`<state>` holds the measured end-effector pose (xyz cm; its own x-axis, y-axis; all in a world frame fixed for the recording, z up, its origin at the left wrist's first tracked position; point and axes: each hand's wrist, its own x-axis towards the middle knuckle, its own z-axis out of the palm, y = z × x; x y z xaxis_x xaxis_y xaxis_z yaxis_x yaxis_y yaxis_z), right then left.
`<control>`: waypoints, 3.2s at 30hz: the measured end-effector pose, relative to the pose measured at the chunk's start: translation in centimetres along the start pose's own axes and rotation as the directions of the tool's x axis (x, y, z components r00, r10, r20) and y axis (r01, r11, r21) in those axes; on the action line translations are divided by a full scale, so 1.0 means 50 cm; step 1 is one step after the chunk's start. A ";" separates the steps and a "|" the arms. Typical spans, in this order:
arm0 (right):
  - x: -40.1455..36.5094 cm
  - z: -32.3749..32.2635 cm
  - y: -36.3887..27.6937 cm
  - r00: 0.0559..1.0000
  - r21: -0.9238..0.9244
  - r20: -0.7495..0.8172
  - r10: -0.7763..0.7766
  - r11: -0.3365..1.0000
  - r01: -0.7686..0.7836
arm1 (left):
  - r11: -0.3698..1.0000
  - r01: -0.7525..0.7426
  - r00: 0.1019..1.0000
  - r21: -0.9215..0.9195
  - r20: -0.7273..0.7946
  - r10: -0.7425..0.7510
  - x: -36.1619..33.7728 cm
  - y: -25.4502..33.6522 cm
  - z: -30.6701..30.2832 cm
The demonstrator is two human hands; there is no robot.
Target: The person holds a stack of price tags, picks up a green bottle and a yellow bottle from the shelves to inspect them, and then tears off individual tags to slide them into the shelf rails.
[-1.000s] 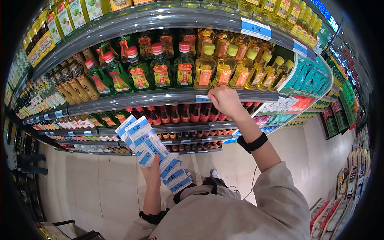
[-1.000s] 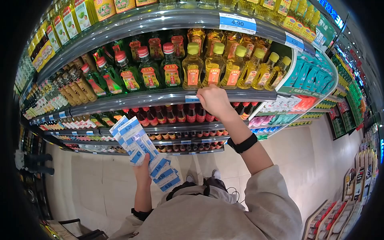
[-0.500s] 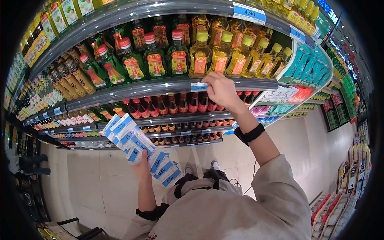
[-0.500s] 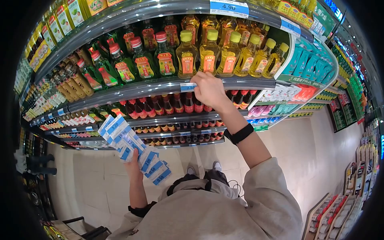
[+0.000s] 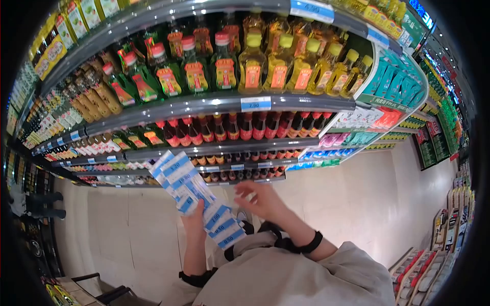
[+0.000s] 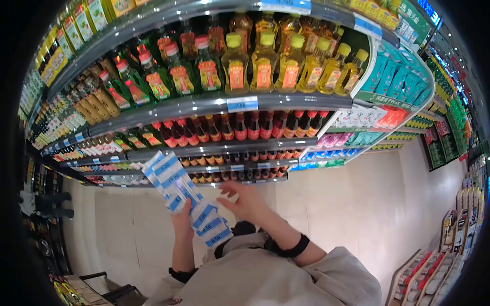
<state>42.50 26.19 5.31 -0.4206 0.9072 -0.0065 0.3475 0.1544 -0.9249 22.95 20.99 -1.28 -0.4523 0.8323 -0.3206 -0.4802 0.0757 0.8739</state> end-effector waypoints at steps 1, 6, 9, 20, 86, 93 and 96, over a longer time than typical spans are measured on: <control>-0.011 0.019 0.012 1.000 -0.028 0.000 0.028 0.999 -0.028 | 1.000 -0.026 0.999 -0.009 0.042 0.027 -0.014 -0.009 0.013; -0.079 0.014 0.012 0.999 -0.197 0.000 0.032 0.980 -0.031 | 0.999 0.013 0.991 -0.039 0.137 -0.008 -0.090 -0.051 0.056; -0.136 -0.004 0.032 0.998 -0.232 -0.049 0.033 0.972 -0.043 | 0.999 0.040 0.976 0.035 0.213 -0.046 -0.131 -0.079 0.082; -0.379 -0.084 0.072 0.962 -0.029 -0.248 0.115 0.992 -0.126 | 0.988 0.082 0.923 0.130 0.363 -0.125 -0.353 -0.152 0.153; -0.401 0.429 -0.168 0.964 -0.008 -0.258 -0.059 0.998 0.059 | 0.949 0.314 0.835 -0.021 0.482 -0.266 -0.398 0.132 -0.487; -0.420 0.445 -0.194 0.965 0.136 -0.264 0.005 0.990 0.032 | 0.957 0.291 0.826 0.004 0.504 -0.253 -0.399 0.131 -0.509; -0.430 0.453 -0.193 0.971 0.032 -0.218 -0.102 0.993 0.111 | 0.959 0.281 0.835 0.028 0.486 -0.258 -0.407 0.139 -0.509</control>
<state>29.22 -3.65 5.77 -0.2608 0.9502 0.1708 0.2718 0.2420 -0.9314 9.70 -9.41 2.04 0.1119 0.9422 -0.3157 -0.5666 0.3215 0.7587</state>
